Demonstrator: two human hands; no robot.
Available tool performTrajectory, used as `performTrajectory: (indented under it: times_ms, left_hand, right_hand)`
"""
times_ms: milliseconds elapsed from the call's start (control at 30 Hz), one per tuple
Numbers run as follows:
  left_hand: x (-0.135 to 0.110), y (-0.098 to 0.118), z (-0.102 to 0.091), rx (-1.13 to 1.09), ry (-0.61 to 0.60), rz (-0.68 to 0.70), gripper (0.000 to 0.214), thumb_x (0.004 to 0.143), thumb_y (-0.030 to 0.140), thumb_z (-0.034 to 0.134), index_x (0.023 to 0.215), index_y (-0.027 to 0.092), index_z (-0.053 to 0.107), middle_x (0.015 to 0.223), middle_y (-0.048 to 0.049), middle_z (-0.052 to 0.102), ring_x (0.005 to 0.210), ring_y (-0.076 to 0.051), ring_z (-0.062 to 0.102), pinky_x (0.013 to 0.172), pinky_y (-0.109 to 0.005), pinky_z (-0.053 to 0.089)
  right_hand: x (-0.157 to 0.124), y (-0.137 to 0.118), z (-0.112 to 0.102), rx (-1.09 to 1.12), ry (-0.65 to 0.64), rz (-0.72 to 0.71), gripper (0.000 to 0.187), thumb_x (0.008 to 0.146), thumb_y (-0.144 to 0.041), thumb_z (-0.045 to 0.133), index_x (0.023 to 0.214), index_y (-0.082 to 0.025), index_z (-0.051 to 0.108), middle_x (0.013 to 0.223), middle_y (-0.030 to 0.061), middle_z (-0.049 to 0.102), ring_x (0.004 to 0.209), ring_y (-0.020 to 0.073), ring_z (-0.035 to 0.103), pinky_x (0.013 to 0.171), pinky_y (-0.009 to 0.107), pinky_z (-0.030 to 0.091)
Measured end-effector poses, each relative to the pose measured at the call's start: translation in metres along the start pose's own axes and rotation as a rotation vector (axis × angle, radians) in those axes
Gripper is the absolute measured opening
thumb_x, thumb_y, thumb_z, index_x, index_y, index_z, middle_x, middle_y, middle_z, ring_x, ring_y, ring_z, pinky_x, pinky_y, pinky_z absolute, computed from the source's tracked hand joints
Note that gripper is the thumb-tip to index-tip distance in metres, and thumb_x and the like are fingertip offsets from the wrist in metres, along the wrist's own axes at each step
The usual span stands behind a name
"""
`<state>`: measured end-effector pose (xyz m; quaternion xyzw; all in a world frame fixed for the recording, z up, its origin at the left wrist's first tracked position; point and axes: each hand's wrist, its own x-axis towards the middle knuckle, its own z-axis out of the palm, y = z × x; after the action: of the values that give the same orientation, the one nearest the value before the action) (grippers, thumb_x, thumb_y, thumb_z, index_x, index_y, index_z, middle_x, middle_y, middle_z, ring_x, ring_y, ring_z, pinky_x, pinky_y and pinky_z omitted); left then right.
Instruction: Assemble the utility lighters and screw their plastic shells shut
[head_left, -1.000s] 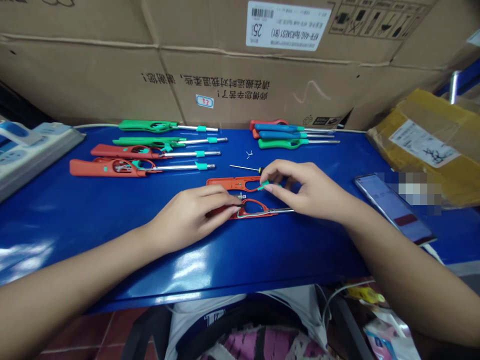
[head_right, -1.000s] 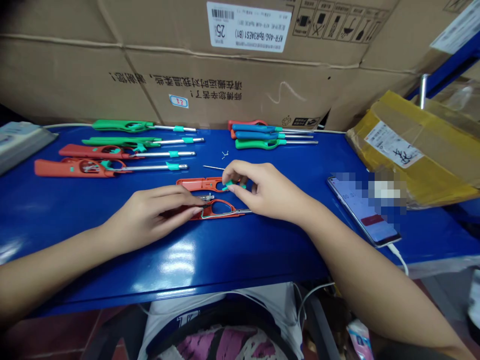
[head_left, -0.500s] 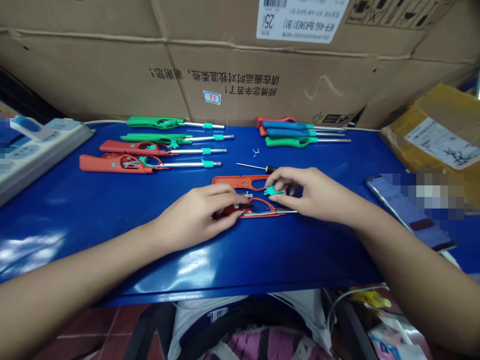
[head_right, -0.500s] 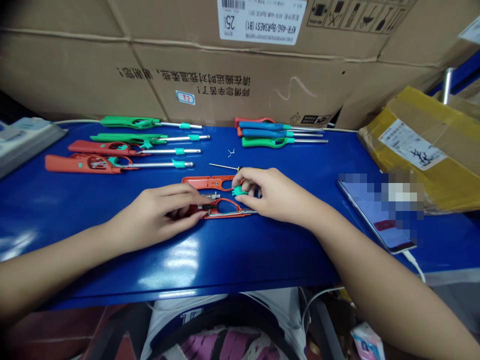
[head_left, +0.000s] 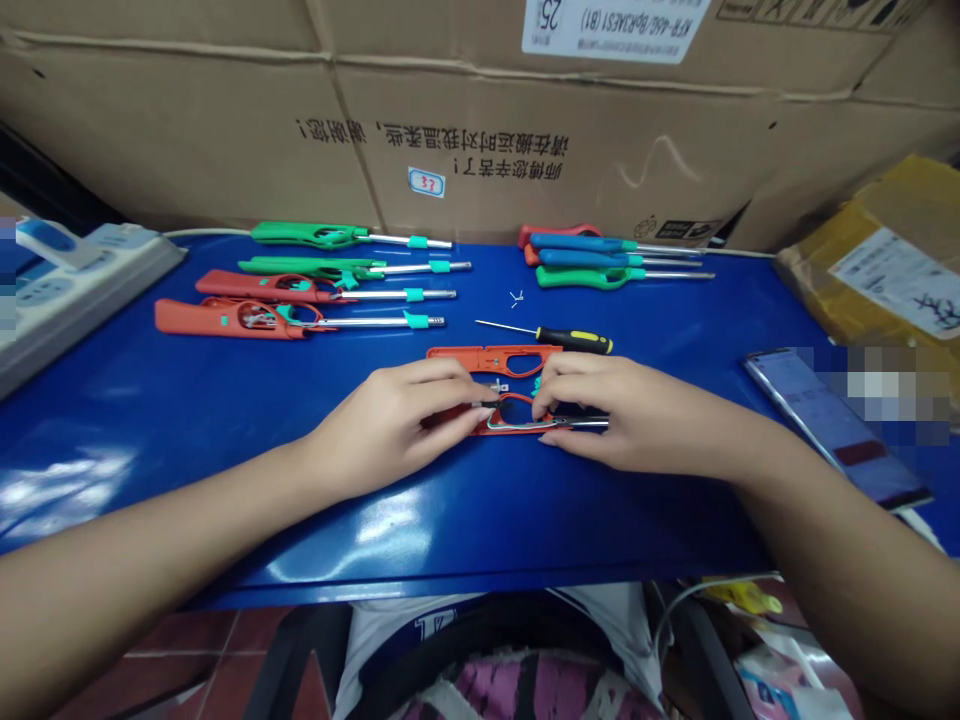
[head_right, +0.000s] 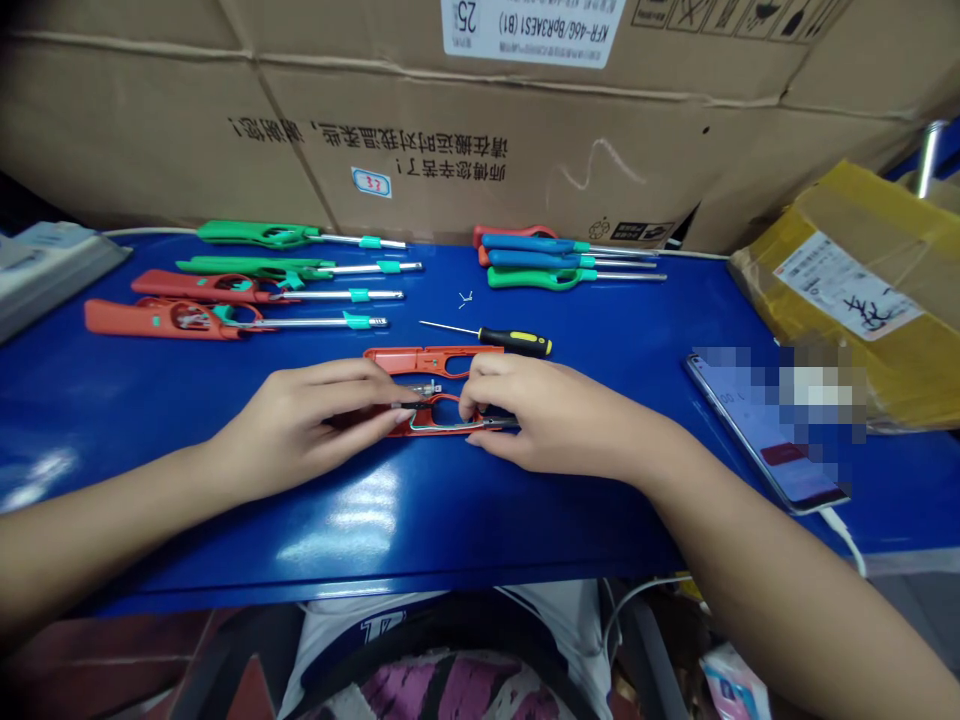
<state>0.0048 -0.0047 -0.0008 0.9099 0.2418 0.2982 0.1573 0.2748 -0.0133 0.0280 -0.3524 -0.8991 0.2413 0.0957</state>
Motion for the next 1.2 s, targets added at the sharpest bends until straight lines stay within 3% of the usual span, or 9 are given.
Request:
performTrajectory:
  times_ms: [167,500,700,867,1200]
  left_hand:
    - [0.001,0.000,0.001,-0.007,0.099,-0.020,0.017,0.094,0.015,0.067,0.109,0.012,0.074,0.095,-0.0046,0.075,0.083,-0.010,0.070,0.075,-0.016,0.054]
    - [0.003,0.004,0.000,0.028,0.128,-0.069,0.015,0.095,0.019,0.067,0.105,0.013,0.075,0.084,-0.0012,0.075,0.063,-0.006,0.061,0.062,-0.014,0.048]
    - [0.002,0.006,-0.002,0.061,0.151,-0.069,0.014,0.094,0.020,0.068,0.104,0.012,0.075,0.086,-0.0014,0.075,0.064,-0.006,0.062,0.064,-0.015,0.048]
    - [0.001,0.006,-0.001,0.069,0.137,-0.040,0.014,0.096,0.021,0.066,0.104,0.013,0.074,0.083,-0.0008,0.076,0.064,-0.007,0.064,0.064,-0.016,0.049]
    - [0.000,0.003,-0.003,0.086,-0.023,-0.058,0.013,0.096,0.023,0.065,0.102,0.015,0.074,0.092,-0.0027,0.076,0.078,-0.012,0.070,0.065,-0.020,0.051]
  right_hand:
    - [0.004,-0.003,0.007,0.009,0.028,0.009,0.005,0.092,-0.020,0.064,0.096,-0.021,0.063,0.101,0.0022,0.065,0.089,0.0163,0.058,0.077,0.029,0.044]
    - [0.006,-0.008,0.005,0.011,0.094,0.057,0.004,0.092,-0.018,0.066,0.090,-0.019,0.063,0.075,-0.0039,0.057,0.069,0.0112,0.050,0.064,0.025,0.034]
    - [0.002,-0.014,0.000,0.089,0.052,0.085,0.012,0.093,-0.021,0.064,0.105,-0.021,0.064,0.066,-0.0073,0.050,0.059,0.0099,0.044,0.062,0.025,0.033]
    - [-0.001,-0.016,-0.003,0.055,-0.044,0.090,0.026,0.086,-0.021,0.070,0.110,-0.022,0.060,0.075,-0.0068,0.055,0.061,0.0092,0.046,0.063,0.023,0.036]
    - [0.001,-0.007,0.004,-0.006,0.031,-0.036,0.005,0.092,-0.016,0.060,0.093,-0.020,0.063,0.080,-0.0038,0.061,0.066,0.0090,0.050,0.063,0.023,0.037]
